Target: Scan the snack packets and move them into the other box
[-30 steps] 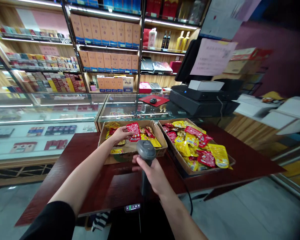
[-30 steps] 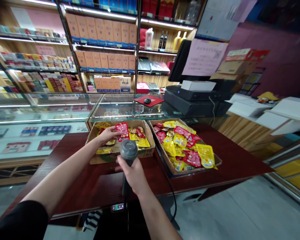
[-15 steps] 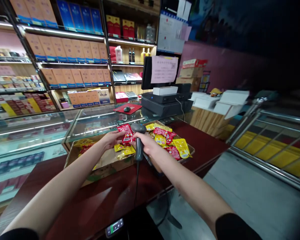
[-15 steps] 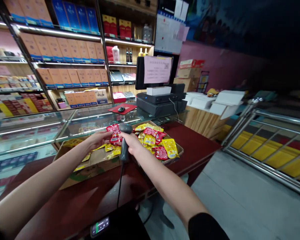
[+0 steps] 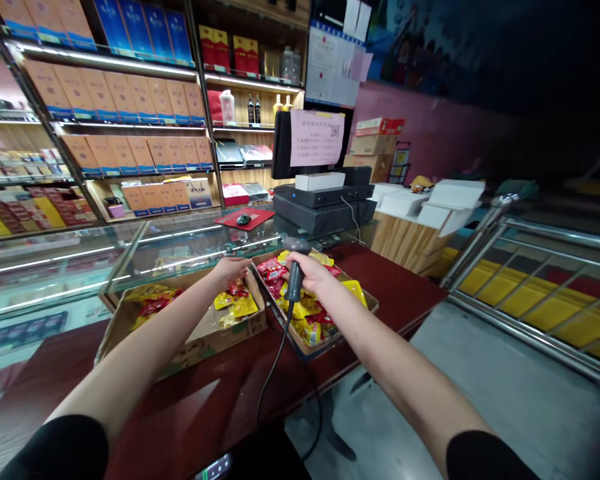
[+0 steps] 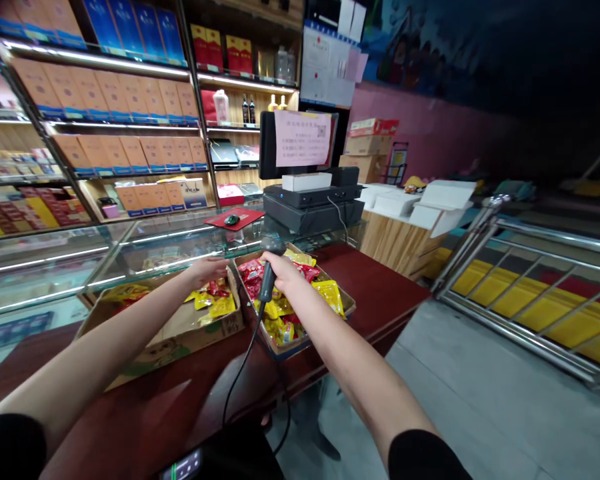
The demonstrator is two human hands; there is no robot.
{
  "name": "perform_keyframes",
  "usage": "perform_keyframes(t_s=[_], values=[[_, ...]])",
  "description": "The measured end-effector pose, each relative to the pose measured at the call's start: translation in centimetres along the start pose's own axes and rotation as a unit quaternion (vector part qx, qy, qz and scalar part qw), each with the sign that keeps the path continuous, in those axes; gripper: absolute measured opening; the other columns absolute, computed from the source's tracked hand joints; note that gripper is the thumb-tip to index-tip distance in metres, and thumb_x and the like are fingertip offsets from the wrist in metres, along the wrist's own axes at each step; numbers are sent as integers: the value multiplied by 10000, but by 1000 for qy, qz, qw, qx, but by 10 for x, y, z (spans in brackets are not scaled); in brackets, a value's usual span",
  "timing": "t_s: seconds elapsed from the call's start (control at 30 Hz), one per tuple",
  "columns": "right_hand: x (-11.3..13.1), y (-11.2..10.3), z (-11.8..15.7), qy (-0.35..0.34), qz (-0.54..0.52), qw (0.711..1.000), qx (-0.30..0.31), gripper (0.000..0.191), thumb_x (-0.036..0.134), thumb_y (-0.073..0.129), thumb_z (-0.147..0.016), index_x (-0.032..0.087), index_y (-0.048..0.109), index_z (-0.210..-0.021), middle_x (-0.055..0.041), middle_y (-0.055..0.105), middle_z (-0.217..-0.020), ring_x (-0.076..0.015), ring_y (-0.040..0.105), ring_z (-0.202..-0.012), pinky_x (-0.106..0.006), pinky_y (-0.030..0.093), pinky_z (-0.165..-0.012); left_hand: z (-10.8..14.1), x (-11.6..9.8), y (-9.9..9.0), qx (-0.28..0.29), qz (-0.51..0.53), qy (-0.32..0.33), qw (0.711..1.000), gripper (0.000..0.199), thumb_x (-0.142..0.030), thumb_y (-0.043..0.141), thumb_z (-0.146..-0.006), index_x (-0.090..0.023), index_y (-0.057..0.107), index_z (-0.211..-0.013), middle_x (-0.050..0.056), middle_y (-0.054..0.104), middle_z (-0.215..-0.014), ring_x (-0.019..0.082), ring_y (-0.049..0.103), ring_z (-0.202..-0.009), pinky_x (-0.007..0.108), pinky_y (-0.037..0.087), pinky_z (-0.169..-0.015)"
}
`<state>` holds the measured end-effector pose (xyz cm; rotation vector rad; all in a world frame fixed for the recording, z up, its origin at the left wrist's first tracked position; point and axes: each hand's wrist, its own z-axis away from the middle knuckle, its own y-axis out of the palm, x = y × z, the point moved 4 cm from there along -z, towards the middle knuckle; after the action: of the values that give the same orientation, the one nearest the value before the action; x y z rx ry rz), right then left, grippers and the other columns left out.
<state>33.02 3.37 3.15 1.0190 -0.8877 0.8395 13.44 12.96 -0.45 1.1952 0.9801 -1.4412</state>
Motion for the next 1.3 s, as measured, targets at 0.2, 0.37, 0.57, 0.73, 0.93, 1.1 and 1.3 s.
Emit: perform_keyframes(t_s=[0.2,0.37,0.57,0.73,0.93,1.1,1.3], values=[[-24,57,15,64,-48,992,101,64,75,547,-735,131,553,-703,1,573,-599,-110,575,-589,-326,570,-702,18,5,-78,-5,-11,-23,1000,334,-297,840,-561,-125,671,-792,115,708,-841,189,672,-749,289,542,-696],[-69,109,21,155,-74,975,143,46,104,534,-779,111,579,-774,-43,620,-670,-156,645,-705,-367,571,-751,48,11,-171,-89,-159,-3,983,333,-296,790,-594,-149,697,-879,60,682,-680,183,642,-644,287,511,-642],[-121,149,28,211,-85,960,161,65,109,547,-782,105,593,-827,-92,670,-767,-190,682,-790,-395,567,-783,76,18,-218,-175,-456,143,861,193,-244,646,-700,-192,732,-864,103,710,-850,256,644,-848,332,462,-831],[-141,158,39,219,-133,949,183,85,84,550,-761,93,593,-833,-118,698,-811,-203,696,-828,-396,557,-831,89,34,-208,-210,-646,156,717,353,-276,579,-745,-155,653,-1068,170,624,-1054,317,576,-1046,373,433,-897],[-144,153,43,197,-166,946,195,82,70,529,-781,93,594,-825,-126,707,-833,-199,698,-864,-389,549,-859,86,45,-216,-208,-664,81,714,265,-150,496,-772,-122,630,-1000,198,627,-981,308,635,-886,352,462,-734],[-143,148,43,195,-163,944,211,131,77,513,-772,91,611,-857,-125,701,-861,-200,690,-896,-383,540,-882,105,31,-206,-193,-607,160,754,190,-154,490,-778,-207,666,-826,94,665,-880,254,634,-871,309,454,-754],[-135,140,47,166,-151,947,232,181,124,555,-715,128,627,-881,-100,683,-869,-225,687,-870,-408,557,-835,154,23,-167,-122,-499,327,793,223,-247,468,-858,-252,678,-935,74,628,-1049,203,603,-981,277,457,-843]])
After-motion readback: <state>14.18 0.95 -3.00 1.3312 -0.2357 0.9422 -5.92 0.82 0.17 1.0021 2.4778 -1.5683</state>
